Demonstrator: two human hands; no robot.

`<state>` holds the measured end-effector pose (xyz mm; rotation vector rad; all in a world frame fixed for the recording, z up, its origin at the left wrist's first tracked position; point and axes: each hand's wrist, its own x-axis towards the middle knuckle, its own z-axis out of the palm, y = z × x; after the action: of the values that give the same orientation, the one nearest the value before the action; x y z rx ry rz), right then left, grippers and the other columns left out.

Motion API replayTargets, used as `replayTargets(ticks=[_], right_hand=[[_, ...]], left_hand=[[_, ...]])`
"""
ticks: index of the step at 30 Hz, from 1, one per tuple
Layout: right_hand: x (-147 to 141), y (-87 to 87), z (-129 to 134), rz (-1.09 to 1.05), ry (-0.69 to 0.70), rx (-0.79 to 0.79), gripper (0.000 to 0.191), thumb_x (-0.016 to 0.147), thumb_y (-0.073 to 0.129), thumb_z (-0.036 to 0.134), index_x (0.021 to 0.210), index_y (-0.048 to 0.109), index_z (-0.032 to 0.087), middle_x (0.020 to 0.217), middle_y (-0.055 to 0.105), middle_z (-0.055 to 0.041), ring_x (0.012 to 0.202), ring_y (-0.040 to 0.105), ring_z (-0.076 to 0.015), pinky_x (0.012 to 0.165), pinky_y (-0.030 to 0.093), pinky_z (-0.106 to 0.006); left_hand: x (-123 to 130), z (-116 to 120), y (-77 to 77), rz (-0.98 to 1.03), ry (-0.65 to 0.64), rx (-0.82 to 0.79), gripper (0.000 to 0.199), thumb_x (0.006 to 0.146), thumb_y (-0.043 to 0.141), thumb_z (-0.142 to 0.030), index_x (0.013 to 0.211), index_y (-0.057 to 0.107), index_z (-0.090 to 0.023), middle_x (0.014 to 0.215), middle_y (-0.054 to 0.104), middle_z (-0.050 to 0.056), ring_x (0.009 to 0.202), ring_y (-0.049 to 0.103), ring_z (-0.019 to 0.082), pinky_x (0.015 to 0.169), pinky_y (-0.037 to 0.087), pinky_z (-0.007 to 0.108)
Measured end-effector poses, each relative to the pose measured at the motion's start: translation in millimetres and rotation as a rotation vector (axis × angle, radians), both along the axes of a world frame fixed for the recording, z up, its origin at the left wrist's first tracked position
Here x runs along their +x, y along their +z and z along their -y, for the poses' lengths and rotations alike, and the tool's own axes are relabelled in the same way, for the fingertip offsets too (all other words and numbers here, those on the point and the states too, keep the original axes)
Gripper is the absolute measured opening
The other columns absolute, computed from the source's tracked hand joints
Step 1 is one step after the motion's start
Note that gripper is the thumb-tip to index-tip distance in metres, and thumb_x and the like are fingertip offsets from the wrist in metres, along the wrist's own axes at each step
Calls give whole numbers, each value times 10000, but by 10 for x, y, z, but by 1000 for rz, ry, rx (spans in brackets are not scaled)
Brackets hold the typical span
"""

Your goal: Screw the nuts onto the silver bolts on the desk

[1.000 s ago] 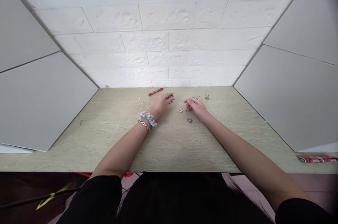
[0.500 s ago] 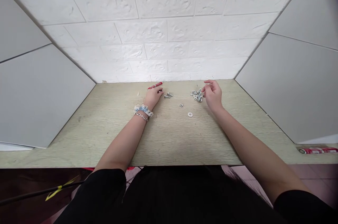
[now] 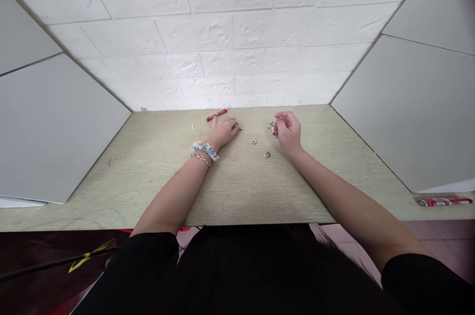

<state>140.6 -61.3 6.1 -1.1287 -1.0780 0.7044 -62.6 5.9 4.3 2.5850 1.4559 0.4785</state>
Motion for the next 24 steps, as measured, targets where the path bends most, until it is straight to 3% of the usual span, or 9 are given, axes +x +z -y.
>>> replayTargets(ticks=[5,9,12,16,19,24], right_hand=[[-216,-5,134,112,112,-1,93,828,436,158,862,505,212,537,418,70,464,382,-76,481,321,-216],[-176,-49,96,233,70,-54,82,868,442,157,860,498,216,529,307,74,472,334,-76,503,298,-215],[-121,-71,12,164,76,-159,49,923,438,253,892,463,225,576,316,74,465,340,-63,481,289,-193],[-118,-49,-29,120,191,-336,267,958,406,455,852,449,214,595,405,66,430,379,-48,420,282,-176],[-136,-13,11,176,313,-377,438,945,358,566,735,446,193,569,444,42,415,410,-51,392,297,-185],[-126,36,44,244,379,-396,530,920,365,606,612,431,180,518,454,20,411,437,-57,387,337,-190]], left_hand=[[3,-82,-37,37,14,47,223,938,461,-293,941,651,-177,1158,678,87,1173,560,257,1108,223,565],[-26,-143,-56,99,64,135,236,955,443,-329,975,637,-196,1133,676,95,1163,546,257,1021,338,456],[13,-98,-46,193,-12,210,230,955,472,-377,1008,613,-203,1079,676,75,1058,581,206,930,415,349],[215,87,-53,255,-164,209,237,961,478,-368,1044,599,-182,1007,659,60,932,600,158,815,442,279],[379,223,-74,258,-262,175,194,958,491,-322,1039,597,-181,987,652,54,919,595,153,804,442,274],[444,295,-74,283,-251,138,120,917,569,-287,940,612,-177,891,650,37,838,584,143,761,439,271]])
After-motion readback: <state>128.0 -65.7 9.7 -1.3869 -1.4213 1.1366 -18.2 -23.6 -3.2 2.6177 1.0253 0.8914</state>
